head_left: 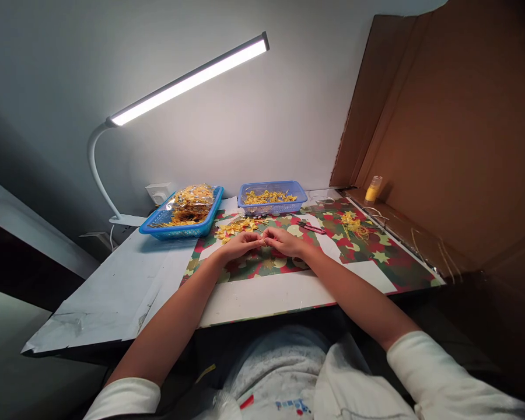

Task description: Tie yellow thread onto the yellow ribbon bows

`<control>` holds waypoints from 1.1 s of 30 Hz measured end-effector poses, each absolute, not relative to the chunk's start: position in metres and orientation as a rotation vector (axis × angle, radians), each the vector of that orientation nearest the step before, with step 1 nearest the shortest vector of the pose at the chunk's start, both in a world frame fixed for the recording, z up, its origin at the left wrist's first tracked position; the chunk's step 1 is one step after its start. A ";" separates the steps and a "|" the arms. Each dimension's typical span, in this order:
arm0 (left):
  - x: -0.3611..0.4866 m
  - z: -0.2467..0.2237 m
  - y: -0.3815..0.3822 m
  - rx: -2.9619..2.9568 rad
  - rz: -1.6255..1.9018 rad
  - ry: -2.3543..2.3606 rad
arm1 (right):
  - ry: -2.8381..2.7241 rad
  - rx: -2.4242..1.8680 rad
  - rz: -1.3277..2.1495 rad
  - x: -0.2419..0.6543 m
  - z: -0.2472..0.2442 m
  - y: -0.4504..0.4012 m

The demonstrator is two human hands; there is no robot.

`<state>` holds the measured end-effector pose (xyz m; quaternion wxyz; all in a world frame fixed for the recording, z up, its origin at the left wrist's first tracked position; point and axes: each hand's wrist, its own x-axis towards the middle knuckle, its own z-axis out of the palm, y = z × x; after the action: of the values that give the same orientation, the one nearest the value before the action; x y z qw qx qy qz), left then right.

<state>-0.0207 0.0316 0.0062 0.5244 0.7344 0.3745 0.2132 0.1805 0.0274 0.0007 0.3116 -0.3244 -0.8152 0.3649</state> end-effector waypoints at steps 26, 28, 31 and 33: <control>-0.021 -0.003 0.036 1.826 0.565 0.930 | -2.021 -0.916 0.950 0.185 0.000 0.036; -0.020 -0.003 0.036 1.825 0.585 0.929 | -2.021 -0.911 0.952 0.186 -0.001 0.037; -0.019 -0.003 0.036 1.828 0.616 0.924 | -2.022 -0.905 0.946 0.186 -0.002 0.038; -0.019 -0.003 0.036 1.831 0.627 0.925 | -2.018 -0.897 0.939 0.187 -0.003 0.039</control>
<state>-0.0190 0.0362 -0.0034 0.4776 0.7499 0.3789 0.2568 0.1866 0.0390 -0.0026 0.3627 -0.3484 -0.7837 0.3646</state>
